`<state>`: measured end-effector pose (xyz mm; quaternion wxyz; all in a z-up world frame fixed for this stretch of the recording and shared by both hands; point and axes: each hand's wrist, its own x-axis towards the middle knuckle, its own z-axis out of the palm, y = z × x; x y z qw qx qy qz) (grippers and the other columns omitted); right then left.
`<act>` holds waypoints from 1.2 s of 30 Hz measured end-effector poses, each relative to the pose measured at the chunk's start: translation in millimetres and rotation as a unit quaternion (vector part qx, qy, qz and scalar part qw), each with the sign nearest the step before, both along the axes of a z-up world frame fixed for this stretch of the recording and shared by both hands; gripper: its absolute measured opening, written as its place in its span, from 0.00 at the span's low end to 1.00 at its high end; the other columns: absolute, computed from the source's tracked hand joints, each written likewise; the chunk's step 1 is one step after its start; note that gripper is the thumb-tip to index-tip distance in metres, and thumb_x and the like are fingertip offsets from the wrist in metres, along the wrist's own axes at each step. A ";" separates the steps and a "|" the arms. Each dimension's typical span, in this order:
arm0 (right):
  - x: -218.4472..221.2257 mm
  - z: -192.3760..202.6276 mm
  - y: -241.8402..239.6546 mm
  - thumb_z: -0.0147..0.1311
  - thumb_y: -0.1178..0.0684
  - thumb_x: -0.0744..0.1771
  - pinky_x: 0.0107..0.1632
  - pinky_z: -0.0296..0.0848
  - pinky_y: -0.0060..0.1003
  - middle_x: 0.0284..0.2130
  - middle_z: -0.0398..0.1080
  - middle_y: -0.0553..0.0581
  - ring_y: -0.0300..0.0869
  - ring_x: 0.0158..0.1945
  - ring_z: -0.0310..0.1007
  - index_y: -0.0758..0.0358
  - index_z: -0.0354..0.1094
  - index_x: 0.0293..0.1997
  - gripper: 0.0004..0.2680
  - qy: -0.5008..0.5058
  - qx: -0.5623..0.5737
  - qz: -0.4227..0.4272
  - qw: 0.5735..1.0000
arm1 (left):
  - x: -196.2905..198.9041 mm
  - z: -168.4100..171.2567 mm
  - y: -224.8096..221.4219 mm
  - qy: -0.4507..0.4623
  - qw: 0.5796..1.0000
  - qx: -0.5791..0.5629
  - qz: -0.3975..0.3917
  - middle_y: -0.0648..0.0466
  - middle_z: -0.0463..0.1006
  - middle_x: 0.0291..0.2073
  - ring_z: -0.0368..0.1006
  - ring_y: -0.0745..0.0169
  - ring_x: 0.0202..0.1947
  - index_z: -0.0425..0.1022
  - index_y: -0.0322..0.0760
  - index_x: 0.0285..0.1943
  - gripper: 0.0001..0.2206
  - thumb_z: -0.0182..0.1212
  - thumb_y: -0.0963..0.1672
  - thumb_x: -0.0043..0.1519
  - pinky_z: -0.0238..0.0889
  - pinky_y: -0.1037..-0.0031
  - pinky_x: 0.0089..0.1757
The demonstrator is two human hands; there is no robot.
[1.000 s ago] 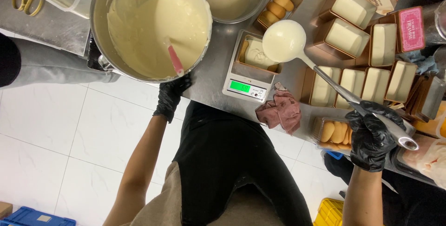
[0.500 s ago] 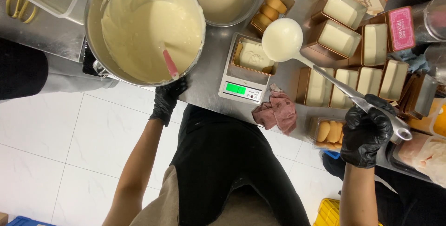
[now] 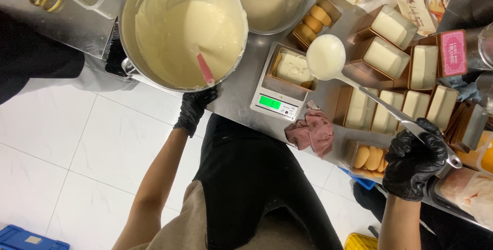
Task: Preparing desserts by dipping biscuits in liquid, arranging them in molds, and pouring cream batter over them while weighing the portions.
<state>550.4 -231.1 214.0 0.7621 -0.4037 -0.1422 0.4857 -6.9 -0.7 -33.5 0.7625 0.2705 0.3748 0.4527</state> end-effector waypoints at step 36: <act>-13.3 12.4 10.0 0.49 0.55 0.72 0.27 0.58 0.28 0.29 0.63 0.54 0.37 0.26 0.58 0.71 0.65 0.52 0.08 -0.043 -0.033 0.008 0.999 | -1.3 8.2 1.0 0.430 0.860 0.270 -0.051 0.49 0.84 0.43 0.80 0.54 0.45 0.82 0.35 0.49 0.15 0.75 0.43 0.54 0.73 0.64 0.45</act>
